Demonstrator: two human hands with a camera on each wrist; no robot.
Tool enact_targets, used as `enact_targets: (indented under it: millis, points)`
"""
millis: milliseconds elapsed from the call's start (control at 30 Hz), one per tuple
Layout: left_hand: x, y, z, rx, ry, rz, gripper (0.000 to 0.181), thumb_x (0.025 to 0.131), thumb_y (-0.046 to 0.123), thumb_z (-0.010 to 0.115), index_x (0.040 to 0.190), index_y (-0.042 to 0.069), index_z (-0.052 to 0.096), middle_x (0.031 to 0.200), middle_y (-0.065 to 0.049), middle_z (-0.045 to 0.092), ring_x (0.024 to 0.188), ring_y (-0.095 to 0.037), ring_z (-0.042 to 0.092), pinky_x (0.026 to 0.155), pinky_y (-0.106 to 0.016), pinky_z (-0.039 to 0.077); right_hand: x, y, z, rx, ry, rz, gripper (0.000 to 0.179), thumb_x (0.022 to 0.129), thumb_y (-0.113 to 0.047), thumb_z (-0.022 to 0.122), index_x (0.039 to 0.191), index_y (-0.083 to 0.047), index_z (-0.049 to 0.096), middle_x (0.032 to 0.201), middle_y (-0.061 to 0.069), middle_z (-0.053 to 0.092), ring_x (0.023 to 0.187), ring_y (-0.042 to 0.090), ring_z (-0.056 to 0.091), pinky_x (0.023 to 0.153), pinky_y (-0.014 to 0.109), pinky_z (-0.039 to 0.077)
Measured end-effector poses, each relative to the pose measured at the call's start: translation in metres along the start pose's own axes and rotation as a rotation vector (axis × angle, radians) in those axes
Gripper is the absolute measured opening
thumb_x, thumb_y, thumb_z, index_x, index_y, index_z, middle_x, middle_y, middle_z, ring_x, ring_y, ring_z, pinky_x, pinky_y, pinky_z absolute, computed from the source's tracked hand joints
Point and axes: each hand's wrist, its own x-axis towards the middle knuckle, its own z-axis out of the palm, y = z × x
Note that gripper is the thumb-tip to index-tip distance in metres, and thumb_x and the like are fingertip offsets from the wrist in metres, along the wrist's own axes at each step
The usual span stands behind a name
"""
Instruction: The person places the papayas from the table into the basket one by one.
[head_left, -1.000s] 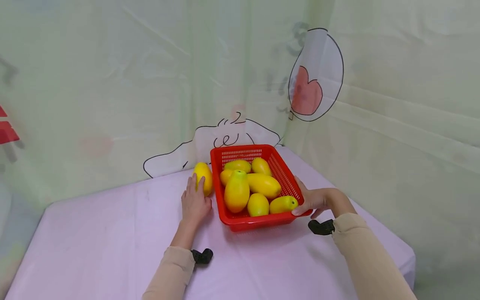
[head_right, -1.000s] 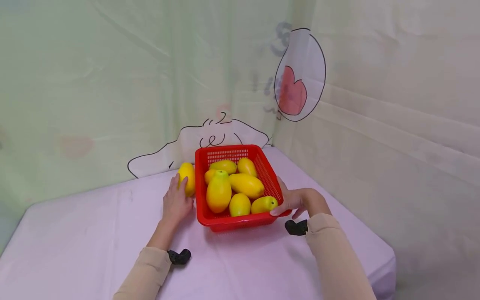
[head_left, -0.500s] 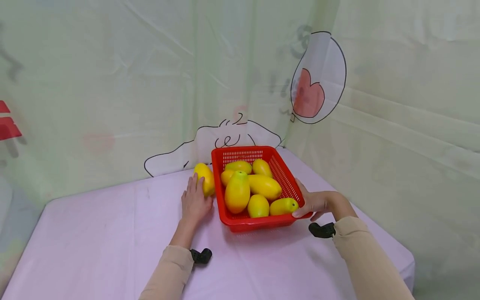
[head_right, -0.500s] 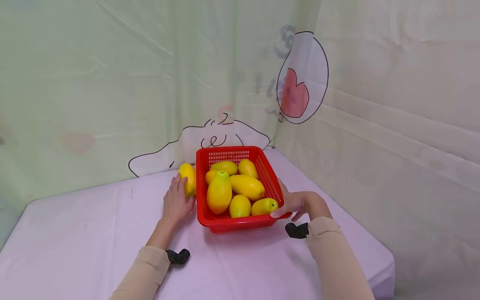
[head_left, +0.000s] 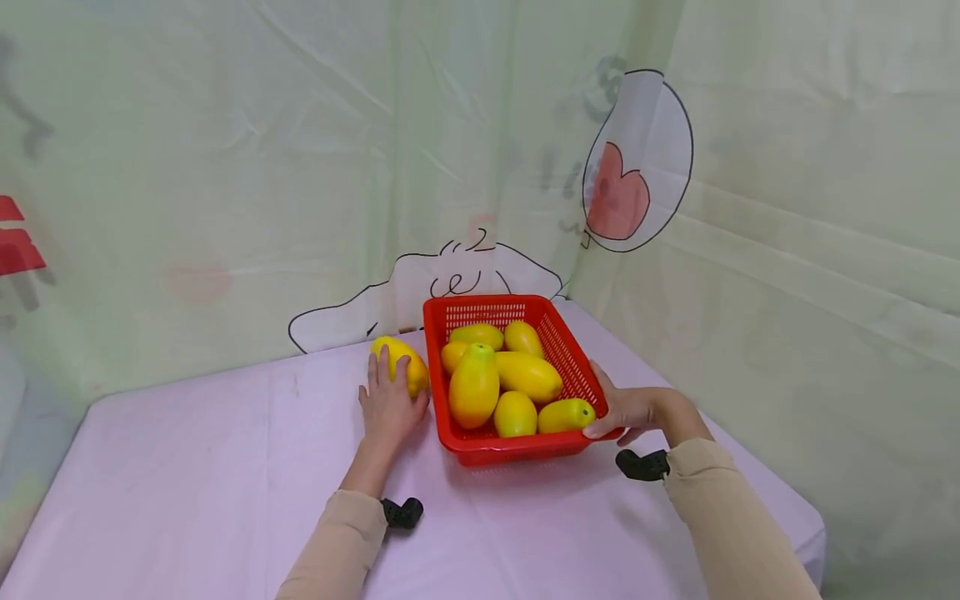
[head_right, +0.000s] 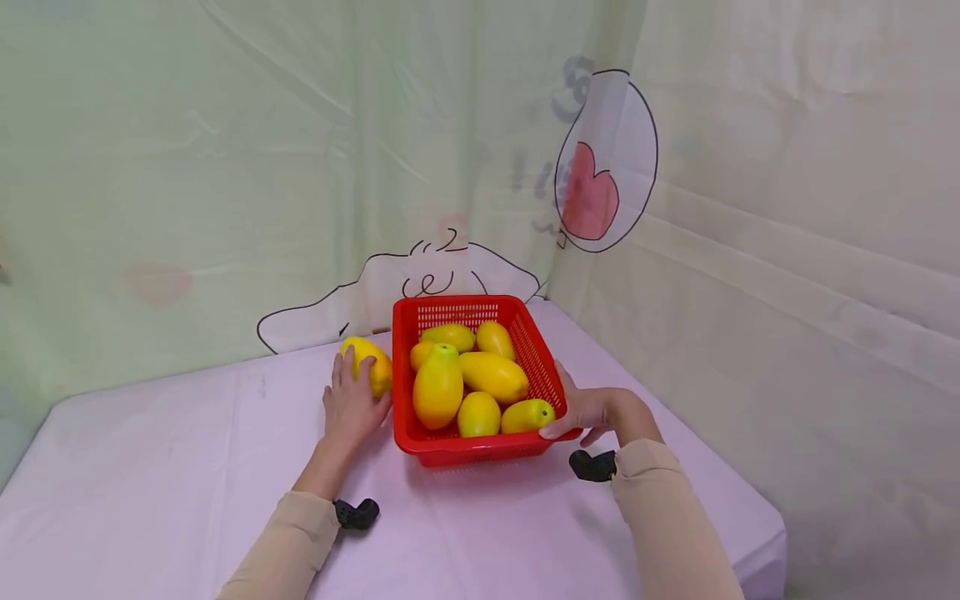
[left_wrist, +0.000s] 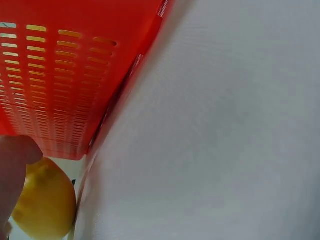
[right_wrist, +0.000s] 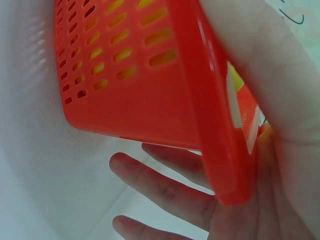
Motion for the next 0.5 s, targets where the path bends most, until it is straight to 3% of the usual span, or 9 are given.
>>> enact_targets:
  millis: [167,267,500]
  points:
    - [-0.0007,0.0008,-0.0044,-0.017,-0.033,-0.014,0.063,0.086,0.039,0.063,0.143,0.026,0.039,0.154,-0.013,0.018,0.141,-0.043,0.018,0.103,-0.073,0.021,-0.0007,-0.0006,0.0002,-0.01,0.008,0.004,0.124,0.076,-0.043,0.073,0.146,-0.025,-0.029,0.151,0.025,0.012,0.118,0.032,0.048,0.092,0.05,0.051]
    - [-0.0011,0.0,-0.005,-0.047,-0.02,-0.025,0.061,0.085,0.036,0.065,0.141,0.029,0.043,0.15,-0.016,0.017,0.137,-0.045,0.02,0.103,-0.073,0.022,-0.001,-0.0006,-0.0001,-0.012,0.009,0.009,0.125,0.076,-0.044,0.073,0.146,-0.025,-0.029,0.151,0.025,0.013,0.119,0.033,0.047,0.093,0.051,0.051]
    - [0.0001,-0.0039,-0.0062,-0.089,0.049,-0.011,0.059,0.082,0.035,0.068,0.131,0.014,0.043,0.148,-0.018,0.022,0.132,-0.054,0.028,0.099,-0.069,0.035,0.0021,0.0008,-0.0008,-0.007,0.01,0.013,0.125,0.077,-0.043,0.074,0.145,-0.026,-0.029,0.152,0.025,0.01,0.12,0.034,0.047,0.094,0.052,0.05]
